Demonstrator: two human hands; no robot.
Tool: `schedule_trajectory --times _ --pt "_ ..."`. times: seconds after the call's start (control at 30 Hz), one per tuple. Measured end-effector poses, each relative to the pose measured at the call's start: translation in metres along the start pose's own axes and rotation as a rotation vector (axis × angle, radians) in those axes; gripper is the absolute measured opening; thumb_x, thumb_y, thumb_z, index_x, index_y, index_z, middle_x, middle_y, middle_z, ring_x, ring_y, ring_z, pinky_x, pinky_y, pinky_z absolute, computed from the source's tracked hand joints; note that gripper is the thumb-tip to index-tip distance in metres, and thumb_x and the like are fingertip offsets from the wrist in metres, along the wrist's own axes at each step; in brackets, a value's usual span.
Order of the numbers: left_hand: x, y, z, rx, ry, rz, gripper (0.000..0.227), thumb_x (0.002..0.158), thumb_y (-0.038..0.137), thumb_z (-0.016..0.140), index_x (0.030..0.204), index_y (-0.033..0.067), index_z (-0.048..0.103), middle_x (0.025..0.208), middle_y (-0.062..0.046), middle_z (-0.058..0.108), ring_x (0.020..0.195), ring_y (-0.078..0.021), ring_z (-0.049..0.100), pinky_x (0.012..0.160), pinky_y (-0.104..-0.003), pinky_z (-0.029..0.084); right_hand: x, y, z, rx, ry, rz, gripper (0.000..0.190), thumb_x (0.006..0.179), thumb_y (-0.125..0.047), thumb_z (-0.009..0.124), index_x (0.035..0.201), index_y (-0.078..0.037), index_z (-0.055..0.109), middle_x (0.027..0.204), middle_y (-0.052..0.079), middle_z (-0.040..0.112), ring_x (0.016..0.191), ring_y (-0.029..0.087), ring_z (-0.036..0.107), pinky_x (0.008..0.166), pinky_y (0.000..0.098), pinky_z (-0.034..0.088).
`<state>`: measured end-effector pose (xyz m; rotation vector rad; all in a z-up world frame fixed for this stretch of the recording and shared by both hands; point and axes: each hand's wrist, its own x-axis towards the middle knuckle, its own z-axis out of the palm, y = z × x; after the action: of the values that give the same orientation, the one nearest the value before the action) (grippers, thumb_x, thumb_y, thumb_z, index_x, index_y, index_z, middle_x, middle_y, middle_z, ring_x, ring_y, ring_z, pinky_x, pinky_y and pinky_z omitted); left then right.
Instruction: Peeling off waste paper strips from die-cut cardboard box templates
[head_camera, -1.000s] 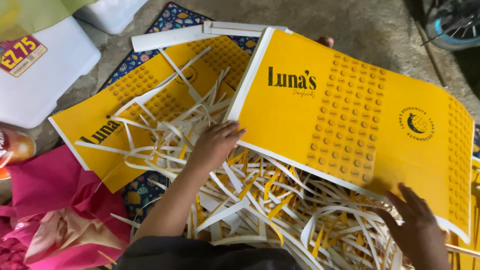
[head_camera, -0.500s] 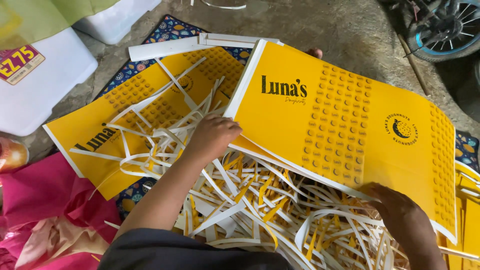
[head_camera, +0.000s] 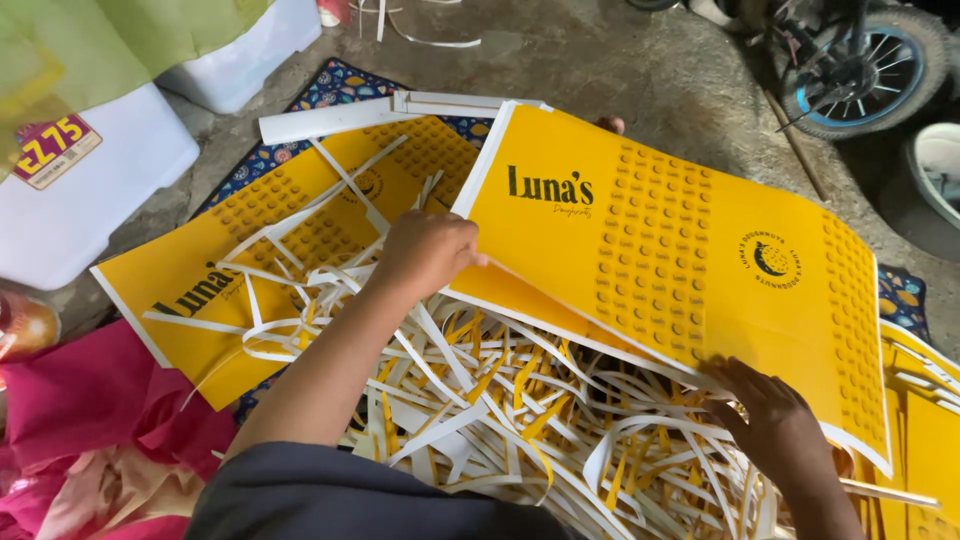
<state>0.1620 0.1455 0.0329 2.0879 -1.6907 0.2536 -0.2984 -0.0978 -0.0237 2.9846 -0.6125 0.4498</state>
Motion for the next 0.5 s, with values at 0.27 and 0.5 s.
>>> schedule_trajectory --times 0.27,0.5 --pt "0.001 0.057 -0.04 0.243 0.765 0.227 0.026 0.092 0.03 0.088 0.081 0.0175 0.067 0.097 0.005 0.079 0.098 -0.0159 0.076 0.092 -0.035 0.047 0.014 0.024 -0.031 -0.444 0.302 0.082 0.02 0.115 -0.018 0.064 0.12 -0.026 0.082 0.106 -0.013 0.081 0.059 0.002 0.069 0.07 0.0312 0.067" --pt "-0.059 0.115 -0.067 0.002 0.768 0.452 0.008 0.097 0.021 0.079 0.102 0.0176 0.073 0.099 0.001 0.079 0.088 -0.0153 0.072 0.086 -0.038 0.049 -0.015 0.048 -0.077 -0.312 0.611 0.11 0.037 0.107 0.016 0.063 0.128 -0.003 0.087 0.129 0.016 0.084 0.126 0.032 0.08 0.116 0.0456 0.06"
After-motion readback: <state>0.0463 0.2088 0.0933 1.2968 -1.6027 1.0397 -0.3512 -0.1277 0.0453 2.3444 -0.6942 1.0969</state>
